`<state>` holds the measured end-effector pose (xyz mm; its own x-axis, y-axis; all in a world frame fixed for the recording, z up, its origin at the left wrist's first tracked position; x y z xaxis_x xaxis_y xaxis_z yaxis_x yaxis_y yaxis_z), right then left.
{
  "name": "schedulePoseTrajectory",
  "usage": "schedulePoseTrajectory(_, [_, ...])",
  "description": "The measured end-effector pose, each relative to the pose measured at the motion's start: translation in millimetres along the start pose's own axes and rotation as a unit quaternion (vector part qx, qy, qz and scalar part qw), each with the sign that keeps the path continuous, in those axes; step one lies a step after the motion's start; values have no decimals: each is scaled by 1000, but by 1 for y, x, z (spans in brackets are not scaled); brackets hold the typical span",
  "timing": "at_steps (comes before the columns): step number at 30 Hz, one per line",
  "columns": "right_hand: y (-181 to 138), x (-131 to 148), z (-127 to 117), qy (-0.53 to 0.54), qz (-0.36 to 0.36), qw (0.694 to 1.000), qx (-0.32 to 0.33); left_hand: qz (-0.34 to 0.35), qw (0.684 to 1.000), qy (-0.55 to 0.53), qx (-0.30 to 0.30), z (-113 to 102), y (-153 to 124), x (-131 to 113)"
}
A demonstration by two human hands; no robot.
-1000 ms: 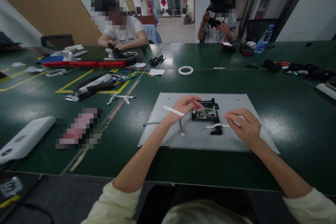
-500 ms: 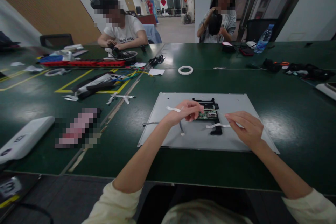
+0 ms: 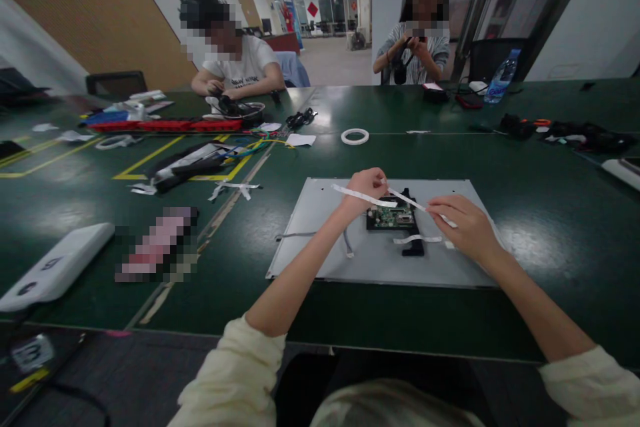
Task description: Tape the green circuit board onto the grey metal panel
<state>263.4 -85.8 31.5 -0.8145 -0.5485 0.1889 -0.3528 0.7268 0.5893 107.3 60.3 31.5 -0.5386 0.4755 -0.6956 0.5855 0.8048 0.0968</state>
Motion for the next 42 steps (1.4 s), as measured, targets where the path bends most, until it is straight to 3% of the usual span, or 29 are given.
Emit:
schedulePoseTrajectory(4, [0,-19,10,-18,38,999,24,44,988,146,-22,2,20,-21])
schedulePoseTrajectory(7, [-2,-26,18,-19,55,997,46,54,981,183,-15,10,28,-24])
schedulePoseTrajectory(19, [-2,-35,35,5,91,992,85,12,990,139,-14,33,42,17])
schedulePoseTrajectory(42, [-1,-30,43,-44,80,988,128,46,978,203,-3,43,44,14])
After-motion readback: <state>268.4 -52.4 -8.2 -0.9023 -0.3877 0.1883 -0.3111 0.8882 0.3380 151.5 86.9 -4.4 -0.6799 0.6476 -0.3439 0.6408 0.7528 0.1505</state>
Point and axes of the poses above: each hand's wrist, its own y-axis towards the middle knuckle, its own z-axis out of the palm, x = y × z, the point moved 7 cm from there along y, towards the middle knuckle, and after that the axes turned 7 degrees about x, right-handed, at the moved point
